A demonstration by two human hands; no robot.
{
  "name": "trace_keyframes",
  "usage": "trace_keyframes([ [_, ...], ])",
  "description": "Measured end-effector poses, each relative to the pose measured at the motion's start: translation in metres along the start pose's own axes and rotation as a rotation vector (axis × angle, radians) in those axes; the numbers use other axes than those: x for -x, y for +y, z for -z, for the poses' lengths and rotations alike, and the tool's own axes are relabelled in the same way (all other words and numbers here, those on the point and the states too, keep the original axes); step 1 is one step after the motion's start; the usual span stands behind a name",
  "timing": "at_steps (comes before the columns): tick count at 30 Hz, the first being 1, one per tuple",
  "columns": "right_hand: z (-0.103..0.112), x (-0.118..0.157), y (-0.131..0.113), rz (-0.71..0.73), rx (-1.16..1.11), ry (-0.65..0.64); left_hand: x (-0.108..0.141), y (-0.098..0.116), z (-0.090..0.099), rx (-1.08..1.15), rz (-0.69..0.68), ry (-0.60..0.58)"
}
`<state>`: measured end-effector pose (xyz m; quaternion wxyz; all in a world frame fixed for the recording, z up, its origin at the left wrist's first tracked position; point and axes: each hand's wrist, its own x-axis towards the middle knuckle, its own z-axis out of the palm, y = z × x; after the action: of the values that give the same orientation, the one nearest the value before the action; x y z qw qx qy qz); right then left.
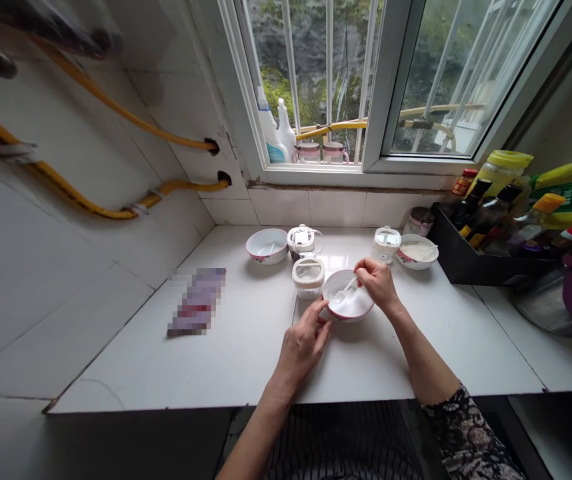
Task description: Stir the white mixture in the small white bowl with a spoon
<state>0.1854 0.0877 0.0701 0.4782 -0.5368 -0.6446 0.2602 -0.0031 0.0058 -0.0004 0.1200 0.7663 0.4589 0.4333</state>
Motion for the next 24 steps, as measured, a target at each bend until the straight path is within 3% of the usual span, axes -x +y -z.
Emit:
trace_keyframes([
  [6,-0.005,0.004,-0.004,0.219,0.104,-0.104,0.0,0.0,0.0,-0.005,-0.019,0.01],
  [13,0.0,-0.001,0.001,-0.011,-0.113,-0.091,-0.001,0.002,0.001,-0.001,-0.01,0.0],
  [16,0.005,-0.003,0.002,-0.042,-0.143,-0.081,-0.001,0.002,0.001,0.002,-0.001,-0.003],
  [24,0.008,0.002,-0.006,0.288,0.14,-0.115,0.0,0.002,0.001,0.005,0.012,-0.01],
])
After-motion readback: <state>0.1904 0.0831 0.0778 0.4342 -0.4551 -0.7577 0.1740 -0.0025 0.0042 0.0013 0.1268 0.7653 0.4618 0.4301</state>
